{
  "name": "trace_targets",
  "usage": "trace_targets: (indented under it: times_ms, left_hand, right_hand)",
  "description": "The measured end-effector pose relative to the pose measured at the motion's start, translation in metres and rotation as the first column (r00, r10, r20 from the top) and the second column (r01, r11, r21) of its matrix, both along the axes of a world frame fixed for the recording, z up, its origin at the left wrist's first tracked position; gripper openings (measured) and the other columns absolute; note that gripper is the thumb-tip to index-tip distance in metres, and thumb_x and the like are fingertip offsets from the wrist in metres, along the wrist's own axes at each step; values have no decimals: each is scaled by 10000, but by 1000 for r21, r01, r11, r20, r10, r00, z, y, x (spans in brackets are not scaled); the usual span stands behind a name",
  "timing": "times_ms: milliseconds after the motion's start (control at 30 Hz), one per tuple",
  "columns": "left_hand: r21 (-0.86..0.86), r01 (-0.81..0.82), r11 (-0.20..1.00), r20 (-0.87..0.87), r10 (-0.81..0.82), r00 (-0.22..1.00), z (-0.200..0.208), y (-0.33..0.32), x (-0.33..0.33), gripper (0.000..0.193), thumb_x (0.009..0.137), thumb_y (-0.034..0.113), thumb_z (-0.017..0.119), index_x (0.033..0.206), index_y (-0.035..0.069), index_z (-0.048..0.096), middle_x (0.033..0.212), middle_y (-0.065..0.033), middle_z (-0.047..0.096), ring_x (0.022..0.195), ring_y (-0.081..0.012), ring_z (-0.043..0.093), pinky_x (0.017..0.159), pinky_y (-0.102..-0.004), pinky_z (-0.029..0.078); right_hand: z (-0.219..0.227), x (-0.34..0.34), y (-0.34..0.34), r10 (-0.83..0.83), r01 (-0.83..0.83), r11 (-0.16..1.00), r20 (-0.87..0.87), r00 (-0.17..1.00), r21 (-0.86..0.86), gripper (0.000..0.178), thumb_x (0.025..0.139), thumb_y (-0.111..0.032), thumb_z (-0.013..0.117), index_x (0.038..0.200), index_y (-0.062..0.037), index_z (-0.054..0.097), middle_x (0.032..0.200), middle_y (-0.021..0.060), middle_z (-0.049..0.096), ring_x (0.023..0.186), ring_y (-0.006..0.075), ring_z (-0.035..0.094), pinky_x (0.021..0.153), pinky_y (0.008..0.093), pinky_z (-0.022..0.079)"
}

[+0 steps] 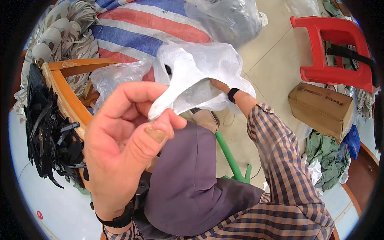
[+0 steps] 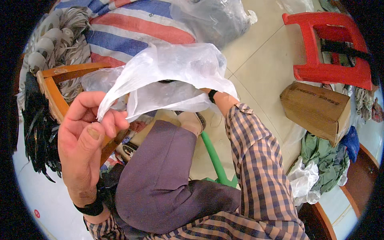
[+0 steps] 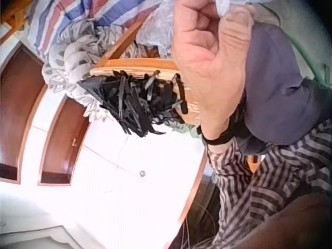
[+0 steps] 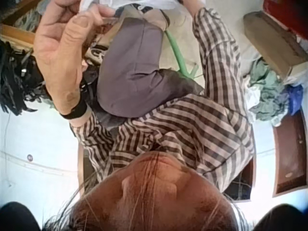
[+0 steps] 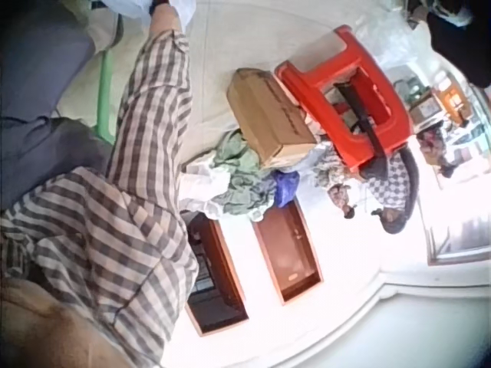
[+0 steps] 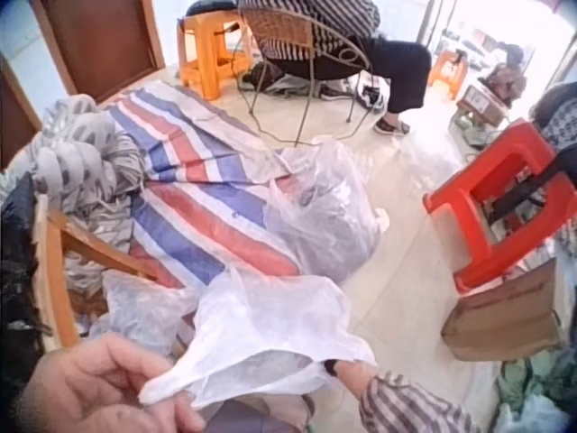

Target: The recorder is assembling small black straps and metal chain components, likely for footwear production.

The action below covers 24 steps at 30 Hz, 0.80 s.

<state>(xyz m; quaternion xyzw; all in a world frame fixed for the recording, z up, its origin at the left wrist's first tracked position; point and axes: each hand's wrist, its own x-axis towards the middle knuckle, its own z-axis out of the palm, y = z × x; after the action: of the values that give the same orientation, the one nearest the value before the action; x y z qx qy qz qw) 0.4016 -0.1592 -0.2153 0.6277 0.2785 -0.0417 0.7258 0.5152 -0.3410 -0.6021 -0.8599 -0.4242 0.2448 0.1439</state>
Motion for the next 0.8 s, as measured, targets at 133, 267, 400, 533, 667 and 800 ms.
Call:
trace_targets:
  times_ms: [133,267,400,533,667,800]
  left_hand:
    - [-64,36,997,-6,-36,999,-5,-3,3,440,832,246,627,1095,-78,485,800,-61,544,817,-149,557,824,-286,461]
    - [69,-35,997,72,30,997,14,8,5,352,820,145,553,1091,-71,491,840,-75,567,765,-164,554,918,-380,434]
    - [66,-26,997,363,1,932,39,29,-16,484,801,271,597,1145,-41,462,940,-95,582,919,-216,585,1009,-451,355]
    - [195,-25,981,526,-83,846,51,16,5,662,775,336,615,1268,-43,390,1147,-154,541,1141,-260,502,1031,-441,330]
    - [331,22,943,162,-80,983,40,12,7,612,815,209,598,1337,-2,356,1348,-136,414,1263,-252,386,1049,-385,282]
    - [161,173,972,-20,-172,985,39,13,-19,491,818,105,604,1266,-6,436,1251,-120,498,1198,-220,456,1027,-362,318]
  right_hand:
    - [15,17,-11,-1,-1,998,-40,999,-67,393,744,-118,527,1130,-44,548,1105,216,581,1015,355,558,880,425,440]
    - [67,11,-113,-10,4,992,-53,999,-125,384,749,-129,528,1123,-47,556,1098,217,583,1009,356,559,877,424,441]
    - [95,22,-56,-13,8,992,-39,999,-125,374,754,-140,530,1115,-49,564,1092,219,585,1003,357,561,875,424,441]
    - [122,63,82,-53,52,985,2,999,-164,366,758,-151,531,1108,-52,572,1086,220,587,996,359,563,872,423,442]
    - [141,72,94,-28,31,997,43,999,-64,321,746,-139,528,1043,-39,597,1021,233,600,958,368,573,840,431,454]
    - [159,33,85,48,-49,821,17,999,569,217,751,-87,517,901,10,640,803,153,661,661,308,638,659,350,511]
